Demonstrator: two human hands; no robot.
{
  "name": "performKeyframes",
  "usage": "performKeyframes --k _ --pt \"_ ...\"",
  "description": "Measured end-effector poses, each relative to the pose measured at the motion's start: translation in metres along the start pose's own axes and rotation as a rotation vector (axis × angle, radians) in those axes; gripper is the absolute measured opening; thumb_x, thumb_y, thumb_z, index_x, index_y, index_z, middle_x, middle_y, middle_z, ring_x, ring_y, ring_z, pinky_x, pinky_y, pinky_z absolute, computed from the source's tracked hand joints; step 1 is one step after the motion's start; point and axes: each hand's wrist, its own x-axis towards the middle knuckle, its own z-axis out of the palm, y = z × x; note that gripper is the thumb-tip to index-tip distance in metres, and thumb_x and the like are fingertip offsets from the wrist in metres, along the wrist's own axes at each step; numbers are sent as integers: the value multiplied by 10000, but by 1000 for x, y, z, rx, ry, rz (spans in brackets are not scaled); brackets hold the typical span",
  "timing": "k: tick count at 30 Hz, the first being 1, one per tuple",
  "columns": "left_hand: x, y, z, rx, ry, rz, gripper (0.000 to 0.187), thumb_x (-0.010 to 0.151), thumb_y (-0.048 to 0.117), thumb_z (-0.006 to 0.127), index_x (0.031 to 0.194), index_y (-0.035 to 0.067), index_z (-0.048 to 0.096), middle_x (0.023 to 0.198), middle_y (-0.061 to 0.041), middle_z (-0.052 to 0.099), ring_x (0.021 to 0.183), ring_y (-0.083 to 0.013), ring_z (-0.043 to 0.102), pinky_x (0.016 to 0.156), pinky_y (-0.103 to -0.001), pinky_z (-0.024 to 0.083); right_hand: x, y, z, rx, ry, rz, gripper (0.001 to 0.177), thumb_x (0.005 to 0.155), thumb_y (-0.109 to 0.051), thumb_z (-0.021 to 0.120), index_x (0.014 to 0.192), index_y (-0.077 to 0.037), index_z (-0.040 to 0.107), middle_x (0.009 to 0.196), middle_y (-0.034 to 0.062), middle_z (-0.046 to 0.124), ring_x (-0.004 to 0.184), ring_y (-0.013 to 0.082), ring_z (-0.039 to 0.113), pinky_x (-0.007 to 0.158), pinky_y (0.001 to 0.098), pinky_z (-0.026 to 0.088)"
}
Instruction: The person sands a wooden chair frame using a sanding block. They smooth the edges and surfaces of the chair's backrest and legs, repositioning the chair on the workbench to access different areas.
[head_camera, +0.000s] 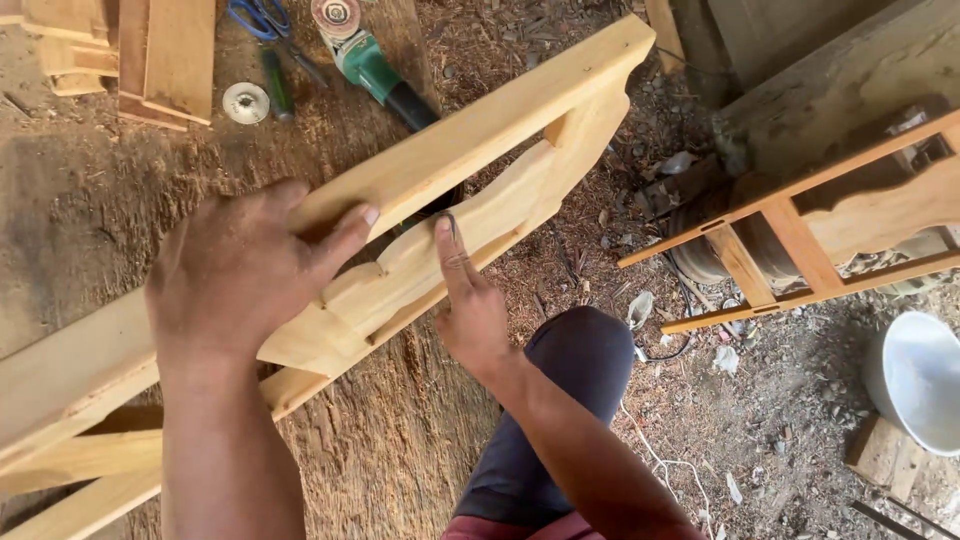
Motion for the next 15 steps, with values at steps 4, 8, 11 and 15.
performKeyframes --k 4,8,11,15 --pt "-5 -2 6 45 102 120 594 1042 720 495 1009 177 734 602 -31 692 390 -202 643 352 -378 532 57 -5 -38 112 45 -6 710 941 142 661 1525 74 263 1093 197 737 608 179 753 464 248 704" --pt "-7 1 9 96 173 28 640 995 845 524 961 235 716 627 -88 700 623 -359 748 509 -516 600 50 -5 -63 69 -327 221 861 673 338 446 1476 55 319 1205 191 663 680 194 586 481 218 552" --pt "-15 5 18 158 252 80 669 1042 862 500 886 234 668 589 -30 648 531 -265 698 428 -423 553 13 -10 -58 -37 -239 72 1013 710 287 496 1612 -24 156 1395 161 507 437 51 393 349 176 361" --pt "-39 11 31 337 424 186 717 1118 865 410 939 217 659 616 36 603 475 -134 629 394 -306 532 40 2 -60 -157 -226 196 579 663 356 486 1135 40 602 933 160 675 447 121 538 289 166 452"
